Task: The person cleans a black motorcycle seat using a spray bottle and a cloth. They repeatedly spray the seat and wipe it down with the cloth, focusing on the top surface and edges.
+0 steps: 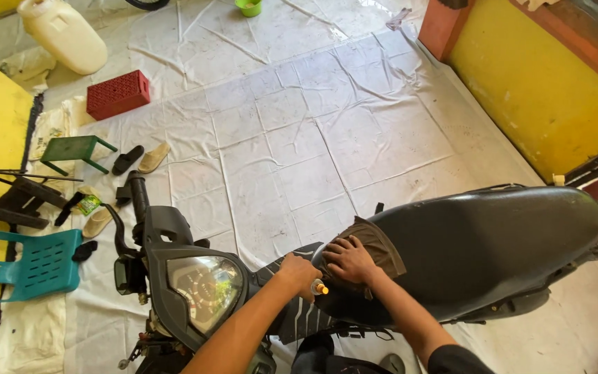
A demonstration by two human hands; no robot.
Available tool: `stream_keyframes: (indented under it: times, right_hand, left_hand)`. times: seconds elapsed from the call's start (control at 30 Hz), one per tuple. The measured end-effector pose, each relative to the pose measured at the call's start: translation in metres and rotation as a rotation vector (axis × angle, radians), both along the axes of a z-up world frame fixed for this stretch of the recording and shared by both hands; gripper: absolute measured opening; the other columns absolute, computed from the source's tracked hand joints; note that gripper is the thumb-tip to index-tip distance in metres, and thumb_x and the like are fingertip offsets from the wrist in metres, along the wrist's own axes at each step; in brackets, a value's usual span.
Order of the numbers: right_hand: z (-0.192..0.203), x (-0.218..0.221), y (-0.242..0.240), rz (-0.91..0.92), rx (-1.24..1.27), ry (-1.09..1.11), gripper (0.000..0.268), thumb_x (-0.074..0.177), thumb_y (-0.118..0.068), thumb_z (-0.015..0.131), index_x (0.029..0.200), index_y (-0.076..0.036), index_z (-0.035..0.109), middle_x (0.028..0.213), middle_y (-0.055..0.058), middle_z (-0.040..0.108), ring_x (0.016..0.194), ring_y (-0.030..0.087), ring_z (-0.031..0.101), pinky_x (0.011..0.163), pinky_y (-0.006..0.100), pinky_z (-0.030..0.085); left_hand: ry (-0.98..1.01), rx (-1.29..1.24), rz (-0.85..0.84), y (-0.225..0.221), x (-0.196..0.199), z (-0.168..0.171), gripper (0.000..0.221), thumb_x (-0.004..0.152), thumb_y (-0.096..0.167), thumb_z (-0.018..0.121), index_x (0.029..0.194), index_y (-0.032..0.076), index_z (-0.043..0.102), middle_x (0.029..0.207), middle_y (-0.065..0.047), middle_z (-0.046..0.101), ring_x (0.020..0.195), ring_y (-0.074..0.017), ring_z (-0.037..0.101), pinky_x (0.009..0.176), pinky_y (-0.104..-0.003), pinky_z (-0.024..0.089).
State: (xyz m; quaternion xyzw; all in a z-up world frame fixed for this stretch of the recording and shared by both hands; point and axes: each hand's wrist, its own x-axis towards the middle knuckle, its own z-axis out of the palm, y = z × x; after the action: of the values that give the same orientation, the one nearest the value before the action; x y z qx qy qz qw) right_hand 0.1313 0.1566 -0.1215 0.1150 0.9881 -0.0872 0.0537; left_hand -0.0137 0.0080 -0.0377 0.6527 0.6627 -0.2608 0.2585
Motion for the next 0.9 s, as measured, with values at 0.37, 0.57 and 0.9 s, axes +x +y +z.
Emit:
stream_keyframes:
  times: [0.37, 0.57, 0.9]
  right_hand:
    - [-0.022, 0.0, 0.043, -0.433, 0.188, -0.052, 0.054, 0.098, -0.063, 0.037, 0.135, -0.031, 0.06, 0.147, 0.003, 0.055, 0.146, 0.033, 0.037, 0.121, 0.06, 0.018]
    - [0.007, 0.012, 0.013, 0.09, 0.042, 0.121, 0.052, 0.095, -0.064, 0.043, 0.138, -0.037, 0.056, 0.145, -0.002, 0.055, 0.139, 0.028, 0.043, 0.114, 0.057, 0.029]
    - [-0.029, 0.009, 0.031, -0.38, 0.232, 0.147, 0.047, 0.093, -0.062, 0.046, 0.125, -0.033, 0.064, 0.138, -0.001, 0.06, 0.141, 0.031, 0.04, 0.116, 0.059, 0.023]
  left_hand:
    - [0.003, 0.012, 0.0, 0.001, 0.003, 0.011, 0.061, 0.073, 0.063, 0.072, 0.128, 0.037, 0.067, 0.115, -0.007, 0.074, 0.113, -0.0368, 0.07, 0.089, -0.054, 0.048]
    - [0.017, 0.018, -0.016, -0.003, 0.004, -0.001, 0.056, 0.071, 0.062, 0.07, 0.122, 0.038, 0.068, 0.112, -0.004, 0.075, 0.11, -0.0357, 0.071, 0.089, -0.055, 0.048]
    - [0.011, -0.001, -0.041, -0.004, 0.006, 0.009, 0.06, 0.072, 0.063, 0.07, 0.126, 0.038, 0.067, 0.112, -0.006, 0.073, 0.109, -0.0376, 0.071, 0.088, -0.056, 0.048]
